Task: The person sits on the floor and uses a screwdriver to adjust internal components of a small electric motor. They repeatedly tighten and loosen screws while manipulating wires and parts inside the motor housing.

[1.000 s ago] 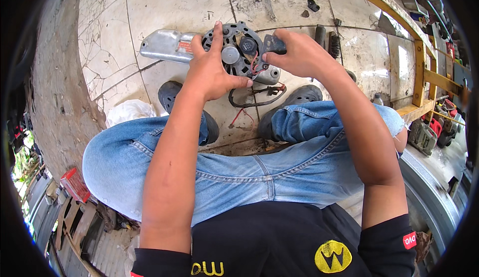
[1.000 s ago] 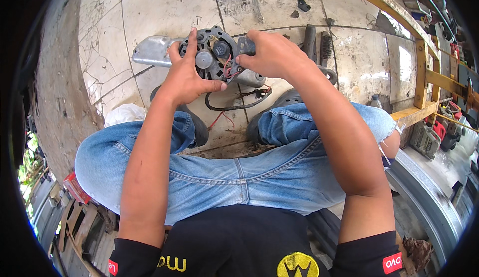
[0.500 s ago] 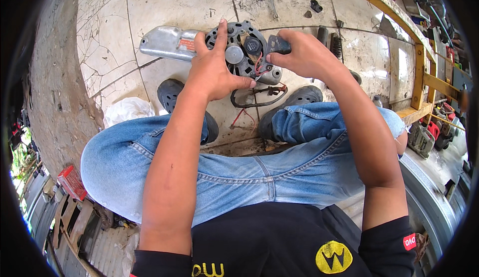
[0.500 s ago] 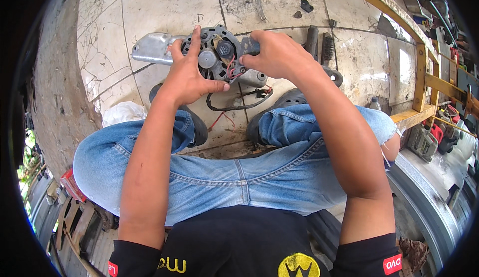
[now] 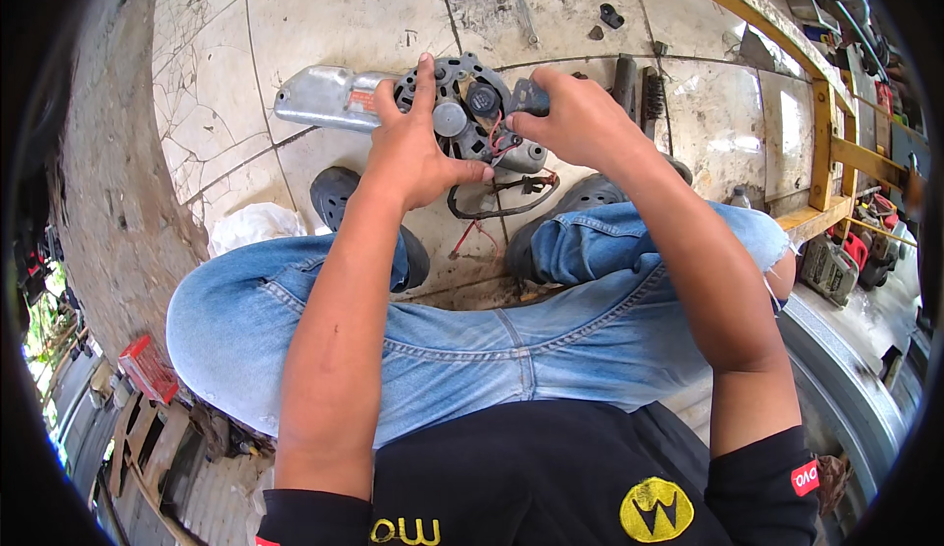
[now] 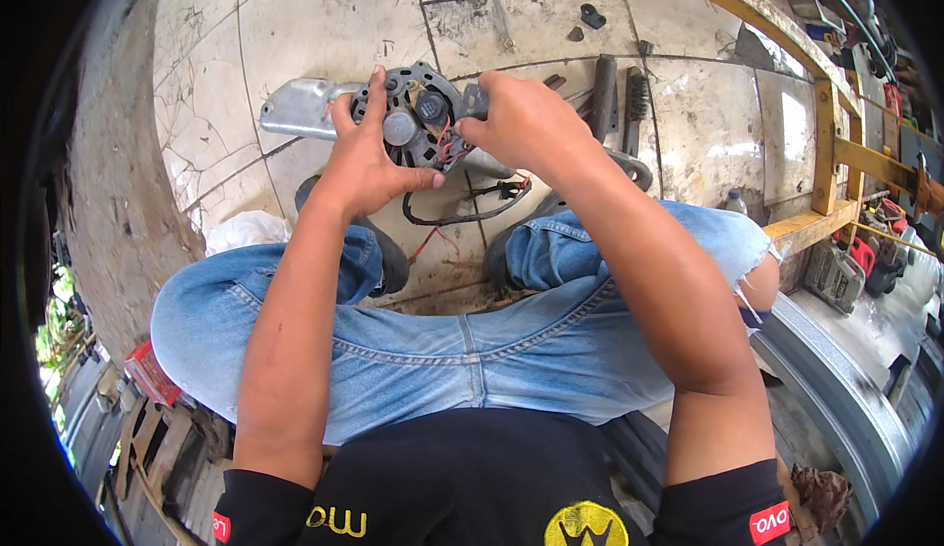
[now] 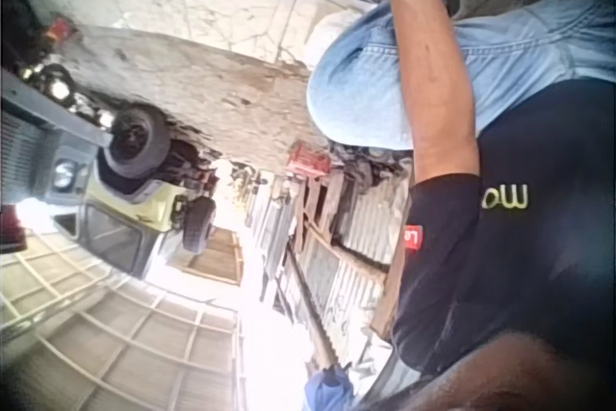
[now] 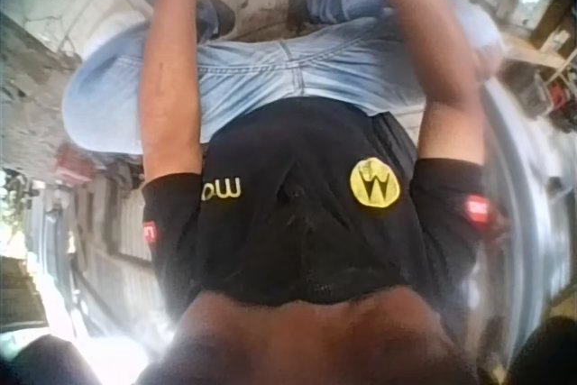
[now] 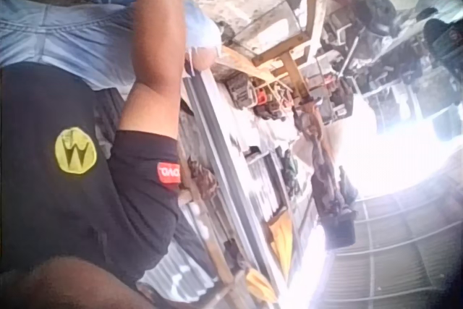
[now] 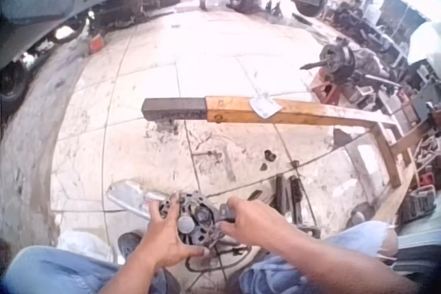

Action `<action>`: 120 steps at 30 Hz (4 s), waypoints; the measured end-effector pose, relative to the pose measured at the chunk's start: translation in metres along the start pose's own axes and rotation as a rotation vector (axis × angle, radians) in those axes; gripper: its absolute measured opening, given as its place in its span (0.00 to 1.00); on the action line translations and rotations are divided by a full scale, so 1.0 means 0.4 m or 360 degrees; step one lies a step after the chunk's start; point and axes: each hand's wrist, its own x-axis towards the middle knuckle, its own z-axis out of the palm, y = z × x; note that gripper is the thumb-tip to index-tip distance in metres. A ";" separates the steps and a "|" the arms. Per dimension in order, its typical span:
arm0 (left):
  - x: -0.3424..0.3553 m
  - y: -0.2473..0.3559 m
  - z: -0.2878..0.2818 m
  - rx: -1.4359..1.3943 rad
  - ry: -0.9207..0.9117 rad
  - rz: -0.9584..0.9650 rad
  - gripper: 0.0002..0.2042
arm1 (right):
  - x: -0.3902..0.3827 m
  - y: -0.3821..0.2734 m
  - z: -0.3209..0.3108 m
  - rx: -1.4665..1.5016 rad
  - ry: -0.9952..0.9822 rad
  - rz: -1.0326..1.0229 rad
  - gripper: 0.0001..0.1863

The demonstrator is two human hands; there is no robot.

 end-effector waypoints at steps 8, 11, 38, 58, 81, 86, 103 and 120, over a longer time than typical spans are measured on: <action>0.001 -0.007 0.009 -0.0050 0.0024 -0.0012 0.73 | 0.015 0.030 0.007 0.0042 0.0147 -0.0127 0.35; -0.002 -0.004 0.003 -0.0071 0.0018 -0.0021 0.73 | 0.017 0.033 0.010 0.0062 0.0103 -0.0117 0.33; -0.002 0.000 0.006 -0.0014 0.0015 -0.0065 0.72 | -0.010 0.013 0.016 0.0009 0.0195 -0.0089 0.25; -0.001 -0.002 0.013 -0.0029 0.0022 -0.0077 0.73 | -0.020 0.014 0.020 -0.0029 0.0213 -0.0112 0.20; -0.005 0.001 0.016 -0.0119 0.0075 -0.0095 0.72 | -0.012 0.015 0.021 -0.0077 0.0301 -0.0173 0.19; -0.005 0.000 0.017 -0.0071 0.0043 -0.0120 0.73 | -0.026 0.006 0.010 -0.0150 0.0165 -0.0220 0.20; -0.004 0.003 0.012 -0.0063 0.0033 -0.0135 0.72 | -0.012 0.003 -0.003 -0.0189 0.0172 -0.0293 0.21; 0.000 -0.004 0.004 -0.0111 -0.0017 -0.0053 0.73 | 0.009 0.042 0.003 -0.0064 0.0138 -0.0328 0.22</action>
